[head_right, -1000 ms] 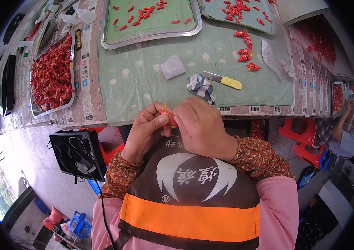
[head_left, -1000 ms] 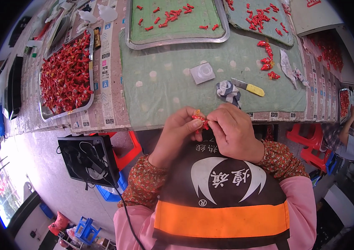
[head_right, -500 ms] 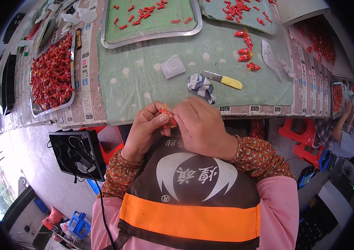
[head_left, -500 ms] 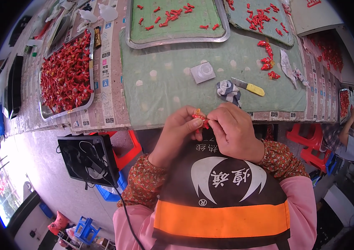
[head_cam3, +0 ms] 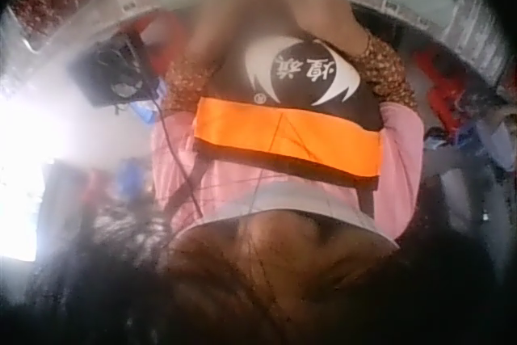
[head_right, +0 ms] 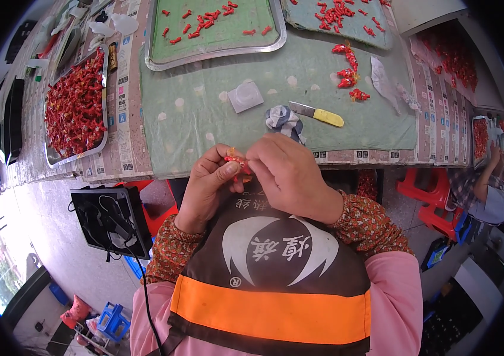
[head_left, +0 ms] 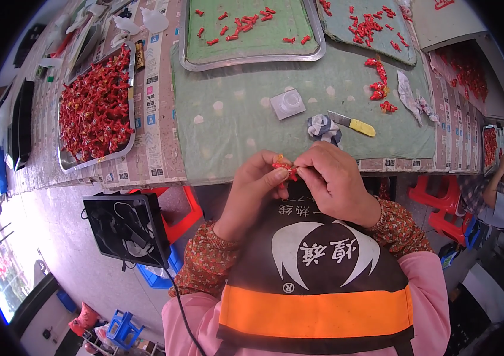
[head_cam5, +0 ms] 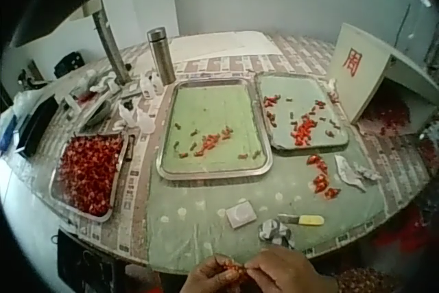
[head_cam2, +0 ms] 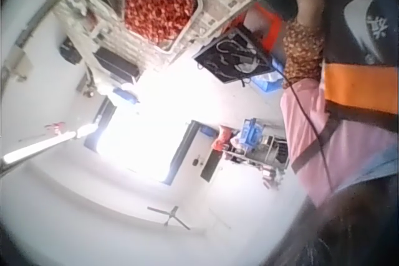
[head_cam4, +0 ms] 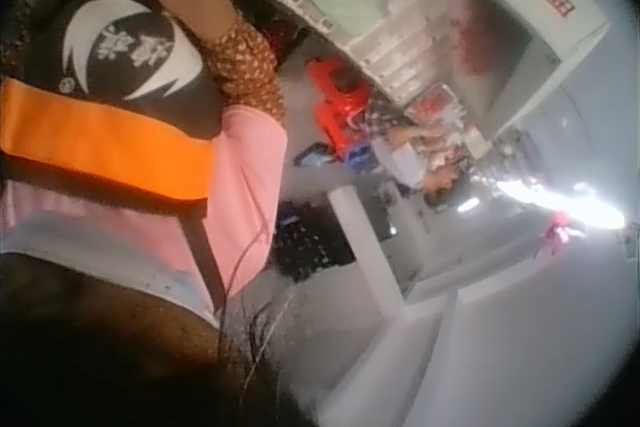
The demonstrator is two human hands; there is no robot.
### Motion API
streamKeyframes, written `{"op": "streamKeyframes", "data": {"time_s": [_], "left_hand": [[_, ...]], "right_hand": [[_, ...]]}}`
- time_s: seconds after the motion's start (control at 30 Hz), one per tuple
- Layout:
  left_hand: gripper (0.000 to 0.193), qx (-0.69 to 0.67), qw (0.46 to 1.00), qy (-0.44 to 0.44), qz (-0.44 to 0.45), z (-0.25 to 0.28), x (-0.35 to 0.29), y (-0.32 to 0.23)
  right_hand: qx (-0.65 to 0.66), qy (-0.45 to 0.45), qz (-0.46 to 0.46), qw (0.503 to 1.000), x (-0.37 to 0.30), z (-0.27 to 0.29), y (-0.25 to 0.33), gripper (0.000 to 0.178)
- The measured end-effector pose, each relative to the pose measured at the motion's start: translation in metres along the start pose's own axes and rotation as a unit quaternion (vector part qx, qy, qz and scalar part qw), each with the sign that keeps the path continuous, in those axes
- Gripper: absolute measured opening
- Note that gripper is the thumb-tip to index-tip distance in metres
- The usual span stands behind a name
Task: The person assembles small red plastic components by hand at a workbench.
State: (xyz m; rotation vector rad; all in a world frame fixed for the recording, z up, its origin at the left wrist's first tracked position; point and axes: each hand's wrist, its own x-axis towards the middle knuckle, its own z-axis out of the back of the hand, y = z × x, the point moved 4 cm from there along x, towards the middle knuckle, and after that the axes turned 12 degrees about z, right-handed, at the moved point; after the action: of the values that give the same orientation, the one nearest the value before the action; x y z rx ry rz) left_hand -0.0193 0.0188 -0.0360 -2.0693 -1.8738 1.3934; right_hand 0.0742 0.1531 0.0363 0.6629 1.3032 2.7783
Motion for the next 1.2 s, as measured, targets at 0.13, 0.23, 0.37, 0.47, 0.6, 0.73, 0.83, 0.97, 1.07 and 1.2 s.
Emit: {"op": "streamKeyframes", "data": {"time_s": [0.13, 0.23, 0.37, 0.47, 0.6, 0.73, 0.83, 0.97, 1.07, 1.2], "left_hand": [[0.016, 0.019, 0.998, -0.044, -0.035, -0.006, -0.008, -0.006], [0.020, 0.059, 0.988, -0.074, -0.118, -0.011, -0.014, -0.012], [0.023, 0.184, 0.951, -0.118, -0.220, -0.013, -0.019, -0.019], [0.023, 0.353, 0.856, -0.165, -0.341, -0.021, -0.028, -0.030], [0.030, 0.482, 0.711, -0.202, -0.470, -0.022, -0.036, -0.031], [0.034, 0.572, 0.563, -0.211, -0.558, -0.022, -0.043, -0.030], [0.034, 0.593, 0.511, -0.192, -0.592, -0.023, -0.046, -0.031], [0.034, 0.604, 0.468, -0.187, -0.617, -0.024, -0.046, -0.029], [0.034, 0.618, 0.454, -0.171, -0.618, -0.026, -0.049, -0.030], [0.032, 0.633, 0.444, -0.156, -0.614, -0.025, -0.052, -0.029]], "right_hand": [[0.059, -0.009, -0.031, 0.998, 0.000, 0.003, -0.002, 0.010], [0.121, -0.012, -0.078, 0.990, -0.001, 0.004, -0.003, 0.011], [0.242, 0.006, -0.162, 0.957, -0.006, 0.002, -0.007, 0.014], [0.318, -0.019, -0.202, 0.926, -0.009, -0.001, -0.008, 0.017], [0.398, -0.023, -0.235, 0.886, -0.010, -0.003, -0.007, 0.020], [0.387, -0.020, -0.212, 0.897, -0.010, -0.003, -0.007, 0.018], [0.374, -0.007, -0.190, 0.908, -0.010, -0.003, -0.006, 0.017], [0.316, 0.002, -0.159, 0.935, -0.007, 0.001, -0.003, 0.013], [0.270, 0.002, -0.132, 0.954, -0.005, 0.002, -0.001, 0.012], [0.243, -0.002, -0.117, 0.963, -0.004, 0.002, 0.000, 0.010]]}}
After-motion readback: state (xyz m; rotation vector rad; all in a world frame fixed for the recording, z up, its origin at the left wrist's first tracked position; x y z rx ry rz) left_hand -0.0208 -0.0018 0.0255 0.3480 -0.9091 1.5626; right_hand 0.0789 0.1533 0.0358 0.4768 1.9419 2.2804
